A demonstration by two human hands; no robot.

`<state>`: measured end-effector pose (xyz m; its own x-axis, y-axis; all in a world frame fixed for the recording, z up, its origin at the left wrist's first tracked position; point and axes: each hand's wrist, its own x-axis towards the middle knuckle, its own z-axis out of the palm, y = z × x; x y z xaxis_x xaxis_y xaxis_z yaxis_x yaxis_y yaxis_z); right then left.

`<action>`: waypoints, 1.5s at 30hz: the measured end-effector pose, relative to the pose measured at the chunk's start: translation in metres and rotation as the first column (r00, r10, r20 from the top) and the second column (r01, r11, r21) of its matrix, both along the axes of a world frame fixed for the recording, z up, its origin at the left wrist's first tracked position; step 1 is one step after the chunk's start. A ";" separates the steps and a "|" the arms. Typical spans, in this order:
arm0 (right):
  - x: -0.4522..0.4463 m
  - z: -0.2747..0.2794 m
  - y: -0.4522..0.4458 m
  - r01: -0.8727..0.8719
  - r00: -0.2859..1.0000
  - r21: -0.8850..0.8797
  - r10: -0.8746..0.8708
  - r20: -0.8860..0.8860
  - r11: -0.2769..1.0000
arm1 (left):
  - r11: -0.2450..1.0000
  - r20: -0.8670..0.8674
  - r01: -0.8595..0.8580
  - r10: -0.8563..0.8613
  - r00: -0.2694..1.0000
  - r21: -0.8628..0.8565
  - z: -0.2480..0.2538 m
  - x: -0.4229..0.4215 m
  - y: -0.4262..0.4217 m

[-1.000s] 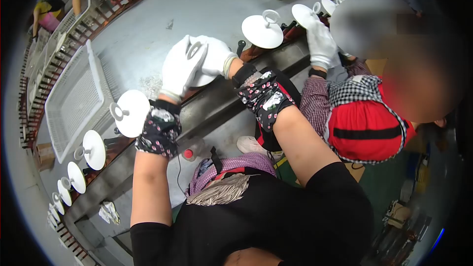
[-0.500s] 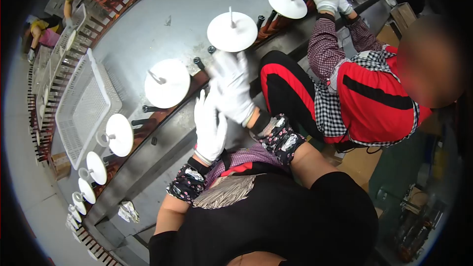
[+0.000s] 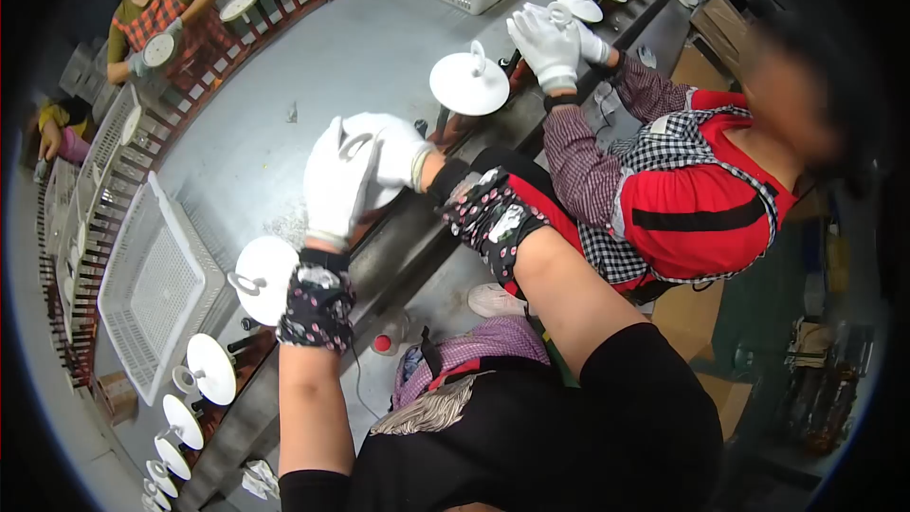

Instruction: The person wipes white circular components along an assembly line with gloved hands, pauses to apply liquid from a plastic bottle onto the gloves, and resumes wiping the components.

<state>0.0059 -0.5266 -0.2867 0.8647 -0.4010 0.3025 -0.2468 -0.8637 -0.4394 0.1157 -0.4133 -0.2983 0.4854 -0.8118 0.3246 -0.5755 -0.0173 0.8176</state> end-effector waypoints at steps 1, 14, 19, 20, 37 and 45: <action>-0.005 0.006 0.009 0.016 0.999 -0.002 -0.016 0.045 1.000 | 0.999 0.007 -0.013 0.013 1.000 -0.045 -0.002 -0.005 0.010; -0.071 -0.067 0.132 0.204 0.971 -0.267 -0.161 0.175 0.942 | 0.995 0.126 0.028 -0.015 0.992 -0.099 -0.055 -0.132 0.158; -0.086 0.007 0.069 0.558 0.680 0.175 -0.568 0.463 0.811 | 0.995 0.372 0.094 -0.074 0.925 -0.037 0.020 -0.126 0.103; -0.068 -0.012 0.051 0.540 0.751 0.140 -0.550 0.366 0.830 | 0.999 0.360 0.046 -0.033 0.932 -0.028 0.018 -0.116 0.084; -0.015 -0.006 0.096 0.156 0.924 -0.068 -0.122 0.362 0.985 | 0.957 0.422 -0.233 0.285 0.861 -0.172 0.008 -0.050 0.089; -0.087 -0.043 0.129 0.291 0.951 -0.290 -0.244 0.187 0.912 | 0.985 0.324 0.105 -0.055 0.944 -0.136 -0.026 -0.133 0.156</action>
<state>-0.0806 -0.3977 -0.3298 0.6756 -0.4770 0.5621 -0.4424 -0.8723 -0.2085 -0.0169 -0.2573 -0.3240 0.2722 -0.7738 0.5720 -0.8004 0.1478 0.5809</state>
